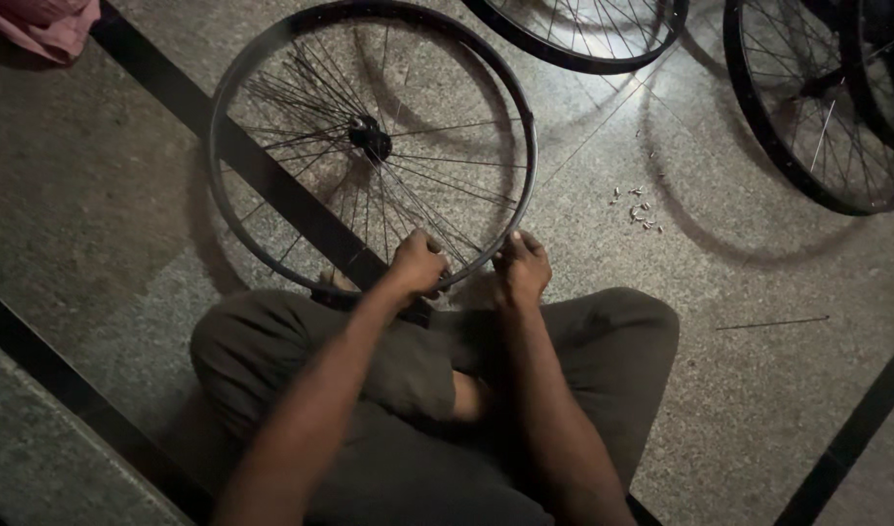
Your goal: The person sits on the floor and laces a bicycle wheel by inserting spokes into the hub and rim. They then secure the spokes by screwing on nipples by hand. The task involves repetitive insertion and tightening of multiple spokes.
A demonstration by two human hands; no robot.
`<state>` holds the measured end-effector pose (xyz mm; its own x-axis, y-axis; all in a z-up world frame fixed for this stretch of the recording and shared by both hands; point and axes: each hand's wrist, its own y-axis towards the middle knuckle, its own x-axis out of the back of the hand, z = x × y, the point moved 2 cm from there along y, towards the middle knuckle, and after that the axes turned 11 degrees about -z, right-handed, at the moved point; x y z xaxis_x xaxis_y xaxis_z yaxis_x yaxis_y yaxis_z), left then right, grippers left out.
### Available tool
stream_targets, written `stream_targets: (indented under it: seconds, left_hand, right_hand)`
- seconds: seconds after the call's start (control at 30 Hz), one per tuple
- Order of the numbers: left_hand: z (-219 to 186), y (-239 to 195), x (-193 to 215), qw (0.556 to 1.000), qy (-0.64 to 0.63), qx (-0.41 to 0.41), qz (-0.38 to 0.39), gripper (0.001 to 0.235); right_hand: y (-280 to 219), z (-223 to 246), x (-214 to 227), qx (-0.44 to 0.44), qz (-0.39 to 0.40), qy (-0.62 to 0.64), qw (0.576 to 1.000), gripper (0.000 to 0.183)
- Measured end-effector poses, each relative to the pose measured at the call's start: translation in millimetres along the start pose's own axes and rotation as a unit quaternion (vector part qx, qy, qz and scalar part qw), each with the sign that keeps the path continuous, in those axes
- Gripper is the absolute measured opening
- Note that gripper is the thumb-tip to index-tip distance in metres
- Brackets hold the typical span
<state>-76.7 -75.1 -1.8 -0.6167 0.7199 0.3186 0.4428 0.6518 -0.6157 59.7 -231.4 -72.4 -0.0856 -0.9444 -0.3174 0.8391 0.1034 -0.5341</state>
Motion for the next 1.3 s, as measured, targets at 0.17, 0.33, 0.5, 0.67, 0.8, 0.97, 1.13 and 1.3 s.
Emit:
stream_targets:
  seconds: [0.17,0.33,0.5,0.67,0.8,0.97,1.13,1.3]
  left_hand:
    - [-2,4,0,0.989,0.041,-0.123,-0.067,0.030]
    - [10,9,7,0.992,0.080,-0.085,-0.041,0.020]
    - [14,16,1,0.989,0.043,-0.129,-0.065,0.022]
    - [7,10,2,0.995,0.017,-0.090,-0.025,0.022]
    - [-2,4,8,0.999,-0.016,-0.048,0.017,0.020]
    - [2,10,8,0.995,-0.084,-0.033,0.031,0.013]
    - [11,19,1,0.995,-0.011,-0.084,-0.046,0.023]
    - [12,19,3,0.988,-0.022,-0.148,-0.039,0.023]
  right_hand:
    - [2,0,-1,0.001,0.000,0.028,1.000,0.014]
    - [1,2,-2,-0.016,0.008,0.013,1.000,0.012]
    - [2,1,-3,-0.032,-0.023,0.015,0.999,0.015]
    - [1,1,-3,-0.017,-0.002,0.005,1.000,0.020]
    - [0,4,-3,-0.015,-0.019,0.000,1.000,0.022]
    - [-1,4,-6,-0.019,0.012,0.043,0.999,0.023]
    - [1,2,-8,-0.018,0.014,0.045,0.999,0.021]
    - [-6,4,-11,-0.001,0.023,0.073,0.997,0.022]
